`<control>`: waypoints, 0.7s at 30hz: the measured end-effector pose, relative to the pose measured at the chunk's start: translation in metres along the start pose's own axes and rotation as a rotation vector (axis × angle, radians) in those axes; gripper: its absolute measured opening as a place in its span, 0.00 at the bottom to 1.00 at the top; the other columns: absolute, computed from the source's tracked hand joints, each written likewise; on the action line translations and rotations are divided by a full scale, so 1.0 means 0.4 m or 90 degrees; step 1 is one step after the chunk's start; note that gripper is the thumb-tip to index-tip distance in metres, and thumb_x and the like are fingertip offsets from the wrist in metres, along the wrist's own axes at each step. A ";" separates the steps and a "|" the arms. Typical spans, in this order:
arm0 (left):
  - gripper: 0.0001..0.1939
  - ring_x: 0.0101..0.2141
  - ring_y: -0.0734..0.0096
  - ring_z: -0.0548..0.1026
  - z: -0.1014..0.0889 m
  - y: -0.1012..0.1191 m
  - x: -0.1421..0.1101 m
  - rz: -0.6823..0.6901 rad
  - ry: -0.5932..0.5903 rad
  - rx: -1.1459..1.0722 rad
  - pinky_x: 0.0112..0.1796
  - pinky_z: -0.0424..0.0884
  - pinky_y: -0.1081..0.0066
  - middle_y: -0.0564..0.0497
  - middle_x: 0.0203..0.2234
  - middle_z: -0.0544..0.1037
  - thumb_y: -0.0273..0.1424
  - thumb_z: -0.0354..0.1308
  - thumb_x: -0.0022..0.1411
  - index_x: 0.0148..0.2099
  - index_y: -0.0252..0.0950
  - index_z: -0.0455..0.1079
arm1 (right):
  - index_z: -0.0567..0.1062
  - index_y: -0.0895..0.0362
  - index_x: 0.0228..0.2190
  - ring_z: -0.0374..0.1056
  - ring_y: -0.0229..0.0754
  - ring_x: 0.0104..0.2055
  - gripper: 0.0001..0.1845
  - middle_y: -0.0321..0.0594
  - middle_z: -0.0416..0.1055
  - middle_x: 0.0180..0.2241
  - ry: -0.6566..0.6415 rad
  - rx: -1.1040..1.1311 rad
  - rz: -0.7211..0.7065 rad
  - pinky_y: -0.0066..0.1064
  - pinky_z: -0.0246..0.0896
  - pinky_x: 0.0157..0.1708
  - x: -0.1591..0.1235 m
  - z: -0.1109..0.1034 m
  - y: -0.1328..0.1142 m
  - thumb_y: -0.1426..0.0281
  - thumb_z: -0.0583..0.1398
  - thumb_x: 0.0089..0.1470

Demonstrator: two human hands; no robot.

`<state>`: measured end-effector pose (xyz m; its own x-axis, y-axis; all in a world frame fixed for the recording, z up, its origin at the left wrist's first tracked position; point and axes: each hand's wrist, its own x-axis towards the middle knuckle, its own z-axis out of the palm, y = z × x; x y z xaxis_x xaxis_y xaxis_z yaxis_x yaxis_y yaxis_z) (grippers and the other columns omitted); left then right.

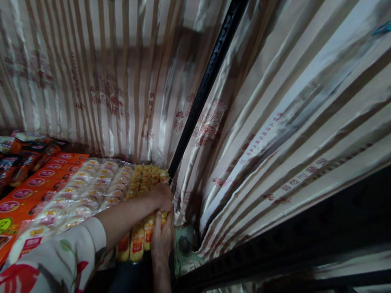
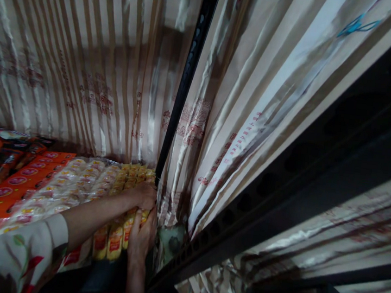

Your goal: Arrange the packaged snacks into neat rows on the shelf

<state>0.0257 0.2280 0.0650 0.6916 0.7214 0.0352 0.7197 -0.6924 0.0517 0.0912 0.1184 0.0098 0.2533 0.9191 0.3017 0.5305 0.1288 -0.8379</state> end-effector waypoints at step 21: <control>0.12 0.48 0.58 0.69 -0.040 -0.024 -0.026 0.017 0.089 0.121 0.53 0.57 0.55 0.44 0.37 0.77 0.28 0.50 0.61 0.34 0.34 0.74 | 0.66 0.68 0.53 0.59 0.53 0.57 0.37 0.61 0.65 0.53 0.036 -0.037 0.010 0.43 0.52 0.55 -0.013 0.009 0.001 0.51 0.42 0.59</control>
<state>0.0106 0.2275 0.0803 0.7047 0.6882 0.1726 0.7091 -0.6910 -0.1400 0.0870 0.1150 0.0063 0.3065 0.8978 0.3162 0.5720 0.0918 -0.8151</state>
